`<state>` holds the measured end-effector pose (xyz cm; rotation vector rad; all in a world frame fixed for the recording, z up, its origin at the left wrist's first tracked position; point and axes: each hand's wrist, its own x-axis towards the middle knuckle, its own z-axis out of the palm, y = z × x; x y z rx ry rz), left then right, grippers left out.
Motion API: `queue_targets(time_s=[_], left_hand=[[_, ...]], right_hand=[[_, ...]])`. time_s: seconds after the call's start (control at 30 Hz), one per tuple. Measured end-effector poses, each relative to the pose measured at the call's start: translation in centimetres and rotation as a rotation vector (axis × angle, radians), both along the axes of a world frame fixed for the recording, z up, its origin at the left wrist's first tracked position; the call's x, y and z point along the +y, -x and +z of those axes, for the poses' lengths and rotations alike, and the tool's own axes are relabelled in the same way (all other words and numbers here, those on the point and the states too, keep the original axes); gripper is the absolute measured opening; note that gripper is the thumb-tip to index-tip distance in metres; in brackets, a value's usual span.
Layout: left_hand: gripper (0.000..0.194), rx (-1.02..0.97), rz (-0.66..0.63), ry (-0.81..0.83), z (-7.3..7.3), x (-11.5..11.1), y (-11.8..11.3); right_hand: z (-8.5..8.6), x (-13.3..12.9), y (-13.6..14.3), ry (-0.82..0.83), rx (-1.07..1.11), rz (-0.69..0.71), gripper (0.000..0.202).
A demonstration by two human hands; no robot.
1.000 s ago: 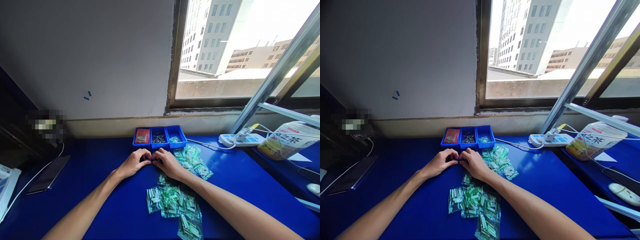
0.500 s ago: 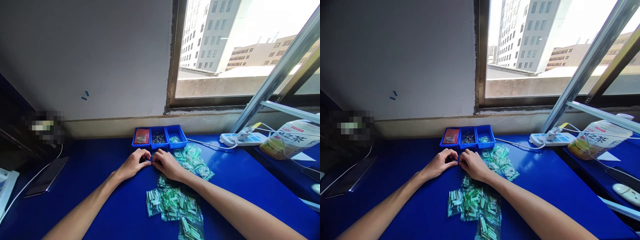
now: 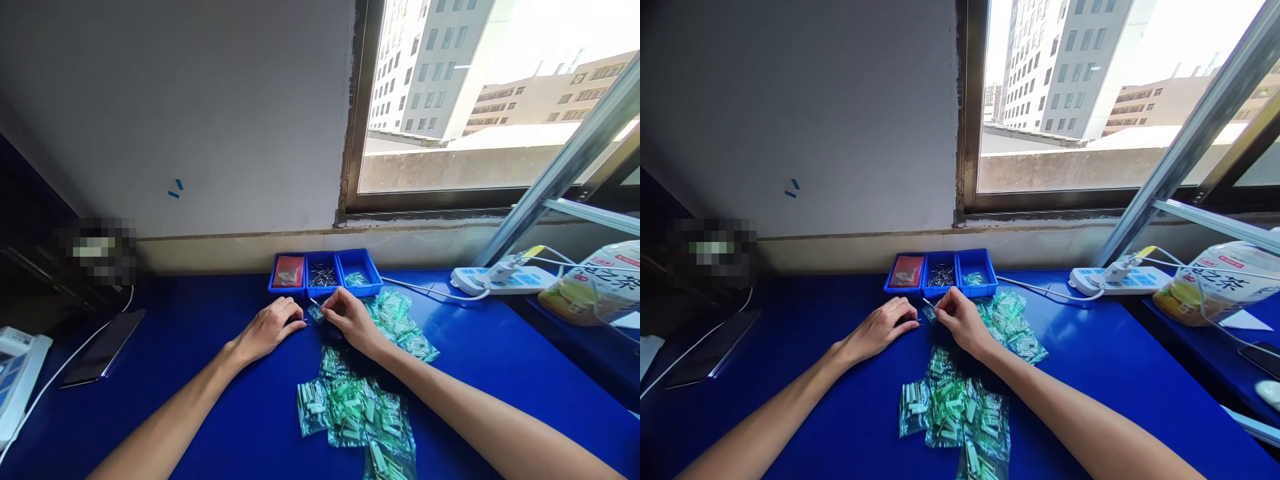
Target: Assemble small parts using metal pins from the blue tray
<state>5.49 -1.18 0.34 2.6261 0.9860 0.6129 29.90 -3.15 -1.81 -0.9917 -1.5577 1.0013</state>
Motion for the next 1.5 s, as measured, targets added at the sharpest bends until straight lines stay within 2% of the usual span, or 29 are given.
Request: queue_targets(time_s=[0.4,0.63,0.83,0.97,1.07,1.2,1.3,1.4,1.5], left_hand=[[0.018,-0.054,0.029,0.035,-0.3,0.1,-0.1],[0.019,-0.044,0.025,0.020,-0.4,0.0,-0.1],[0.025,-0.078,0.036,0.058,-0.4,-0.1,-0.3],[0.023,-0.085,0.031,0.058,-0.4,-0.2,-0.4],[0.018,-0.080,0.024,0.055,-0.5,-0.2,-0.4],[0.013,-0.093,0.022,0.050,-0.7,-0.3,-0.6],[0.011,-0.105,0.022,0.069,-0.6,-0.3,-0.7],[0.009,-0.107,0.015,0.093,-0.5,-0.4,-0.8],[0.009,-0.113,0.004,0.098,-0.5,-0.4,-0.9]], right_hand=[[-0.2,0.2,0.0,0.099,0.188,-0.032,0.029],[0.4,-0.7,0.3,0.035,0.061,-0.081,0.028],[1.2,-0.3,0.6,0.224,0.248,-0.075,0.043],[1.7,0.2,0.6,0.236,0.333,-0.068,0.047],[1.4,0.1,0.5,0.131,0.193,-0.056,0.050],[0.4,-0.3,0.5,-0.169,-0.268,-0.029,0.015],[-0.3,-0.4,0.7,-0.315,-0.544,0.024,0.003],[-0.6,-0.4,1.0,-0.357,-0.653,0.024,0.006],[-0.2,-0.5,1.2,-0.344,-0.649,0.020,0.009]])
